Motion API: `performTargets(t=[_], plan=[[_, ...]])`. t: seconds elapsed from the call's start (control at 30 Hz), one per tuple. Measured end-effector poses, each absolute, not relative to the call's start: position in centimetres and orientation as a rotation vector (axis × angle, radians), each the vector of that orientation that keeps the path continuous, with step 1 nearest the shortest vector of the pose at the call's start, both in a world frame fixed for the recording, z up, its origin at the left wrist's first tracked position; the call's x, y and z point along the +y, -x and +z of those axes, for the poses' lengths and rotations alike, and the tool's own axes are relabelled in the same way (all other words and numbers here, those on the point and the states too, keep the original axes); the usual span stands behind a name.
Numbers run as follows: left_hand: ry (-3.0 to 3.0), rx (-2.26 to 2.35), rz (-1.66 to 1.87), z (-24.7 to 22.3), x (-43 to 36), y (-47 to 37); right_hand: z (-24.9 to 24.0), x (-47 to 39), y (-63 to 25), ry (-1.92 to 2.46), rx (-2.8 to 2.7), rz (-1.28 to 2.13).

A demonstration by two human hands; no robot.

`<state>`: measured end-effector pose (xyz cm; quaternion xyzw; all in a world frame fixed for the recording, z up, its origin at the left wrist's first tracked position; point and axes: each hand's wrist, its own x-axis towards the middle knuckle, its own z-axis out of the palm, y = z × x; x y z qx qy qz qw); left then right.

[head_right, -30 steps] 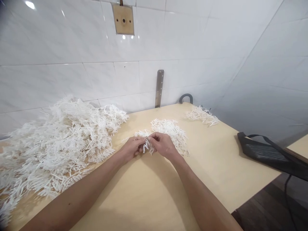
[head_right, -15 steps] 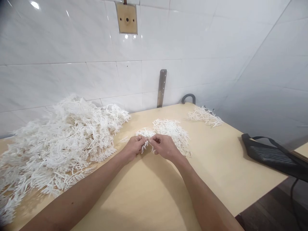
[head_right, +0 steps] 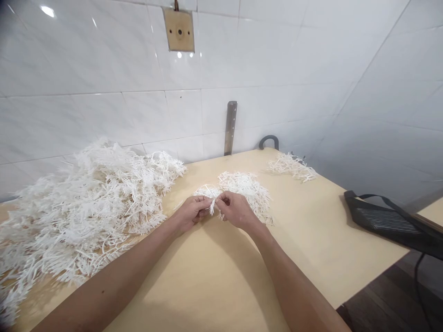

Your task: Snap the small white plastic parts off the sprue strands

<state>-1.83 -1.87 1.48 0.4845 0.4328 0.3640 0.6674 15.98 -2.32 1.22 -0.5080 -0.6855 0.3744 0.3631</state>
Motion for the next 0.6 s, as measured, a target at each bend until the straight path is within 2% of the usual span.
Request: performTargets(t=[0.6], plan=[[-1.103, 0.991, 0.83, 2.4, -2.2, 2.1, 1.4, -2.6, -15.6, 1.373, -1.955, 0.747]])
